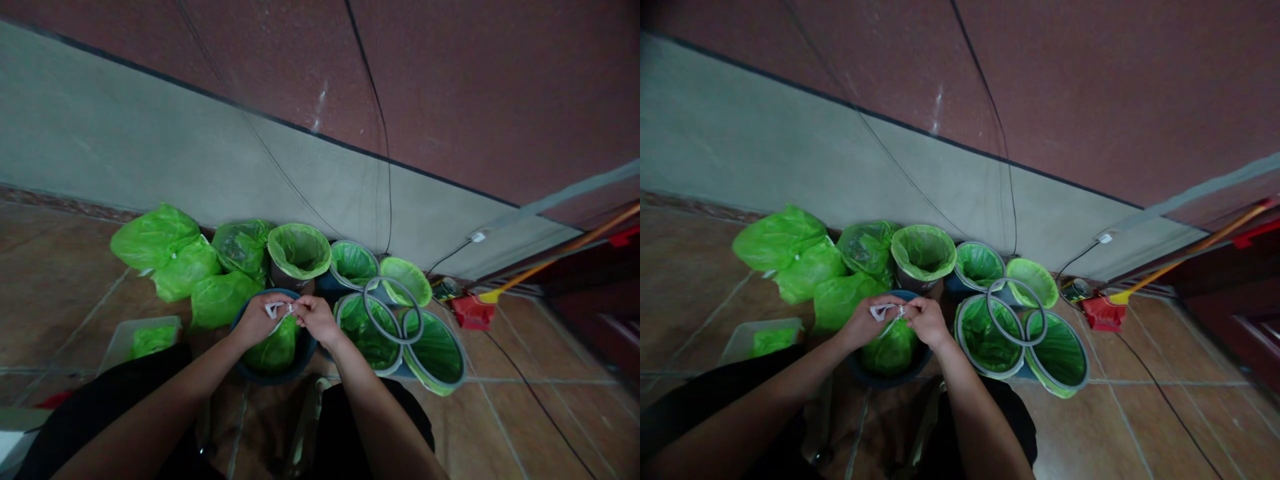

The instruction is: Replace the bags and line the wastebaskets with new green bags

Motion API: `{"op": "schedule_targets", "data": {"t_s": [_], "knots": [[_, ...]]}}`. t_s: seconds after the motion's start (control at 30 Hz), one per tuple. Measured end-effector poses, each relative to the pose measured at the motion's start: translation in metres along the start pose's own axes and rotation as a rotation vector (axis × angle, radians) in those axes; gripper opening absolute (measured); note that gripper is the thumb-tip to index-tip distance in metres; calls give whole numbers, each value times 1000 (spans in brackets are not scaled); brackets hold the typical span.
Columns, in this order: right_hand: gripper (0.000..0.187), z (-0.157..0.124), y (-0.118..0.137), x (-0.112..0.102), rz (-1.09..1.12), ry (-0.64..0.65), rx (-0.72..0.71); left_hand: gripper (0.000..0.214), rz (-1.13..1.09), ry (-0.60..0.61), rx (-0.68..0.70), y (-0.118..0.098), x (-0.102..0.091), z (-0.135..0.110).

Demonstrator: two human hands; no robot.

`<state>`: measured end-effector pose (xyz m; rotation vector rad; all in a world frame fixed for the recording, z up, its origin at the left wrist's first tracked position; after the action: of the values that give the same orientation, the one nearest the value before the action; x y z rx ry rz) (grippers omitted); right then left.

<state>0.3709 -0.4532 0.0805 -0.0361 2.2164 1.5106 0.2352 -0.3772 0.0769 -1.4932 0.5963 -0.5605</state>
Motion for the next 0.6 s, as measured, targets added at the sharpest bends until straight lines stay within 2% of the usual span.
{"op": "schedule_targets", "data": {"t_s": [0.07,0.17,0.27,0.4,0.47,0.6], "knots": [[17,-1,2,-2,-177,-48,-60,23,44,-3,-14,-1,-1,0],[18,-3,8,-7,-562,-147,-168,21,190,-20,-8,0,-5,0],[19,-3,7,-14,-810,-217,-99,20,454,-45,-33,5,-11,0],[18,-2,-2,-18,-920,-249,26,22,744,-54,-158,14,-17,1],[18,-2,-4,-19,-932,-235,15,23,782,-50,-216,17,-19,3],[22,-5,0,-22,-913,-219,6,27,771,39,-278,24,-21,5]]}}
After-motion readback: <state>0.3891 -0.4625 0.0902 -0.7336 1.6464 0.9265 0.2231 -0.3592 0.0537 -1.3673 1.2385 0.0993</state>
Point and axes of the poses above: each hand's wrist, its own z-axis towards the middle knuckle, its own x-axis out of the palm, y = z × x, the point moved 1 cm from there along z, towards the middle knuckle, and after that the axes turned 11 degrees about -z, right-handed, at the moved point
